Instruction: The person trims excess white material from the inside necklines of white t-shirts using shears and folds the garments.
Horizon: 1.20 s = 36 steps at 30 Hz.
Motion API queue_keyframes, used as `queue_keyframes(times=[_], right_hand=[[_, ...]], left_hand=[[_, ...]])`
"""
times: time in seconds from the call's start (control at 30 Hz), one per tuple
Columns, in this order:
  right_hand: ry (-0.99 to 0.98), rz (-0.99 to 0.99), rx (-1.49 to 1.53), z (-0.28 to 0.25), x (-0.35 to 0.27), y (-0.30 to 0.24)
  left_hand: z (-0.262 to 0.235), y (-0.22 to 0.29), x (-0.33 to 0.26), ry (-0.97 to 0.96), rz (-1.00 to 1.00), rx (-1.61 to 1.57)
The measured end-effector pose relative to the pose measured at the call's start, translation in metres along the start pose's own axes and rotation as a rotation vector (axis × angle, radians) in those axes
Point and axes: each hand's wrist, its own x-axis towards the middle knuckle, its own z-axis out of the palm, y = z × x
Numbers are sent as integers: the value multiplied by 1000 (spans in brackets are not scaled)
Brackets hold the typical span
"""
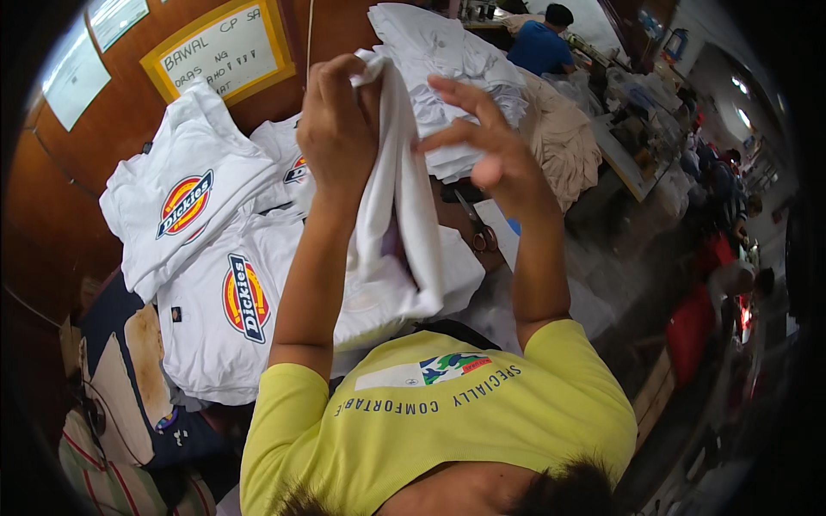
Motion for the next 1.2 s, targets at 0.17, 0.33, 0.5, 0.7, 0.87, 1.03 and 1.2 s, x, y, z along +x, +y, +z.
queue_keyframes(times=[0.17, 0.33, 0.5, 0.7, 0.87, 1.03, 1.2], right_hand=[[3, 49, -79, 3, -51, 7], [111, 168, -237, -4, -75, 0], [193, 497, -261, -24, -92, 36], [501, 545, -135, -123, -128, 61], [1198, -264, -1152, -90, -128, 41], [808, -76, -845, 0, -158, 53], [563, 142, -543, 20, -171, 80]], left_hand=[[2, 6, 12, -1, 173, 110], [8, 4, 8, 51, 200, 91], [7, 17, 0, -108, 229, 48], [17, 29, -5, -360, 70, -246], [57, 92, 16, -145, 325, -446], [44, 186, -5, -339, 758, -810], [25, 206, -59, -321, 1061, -944]])
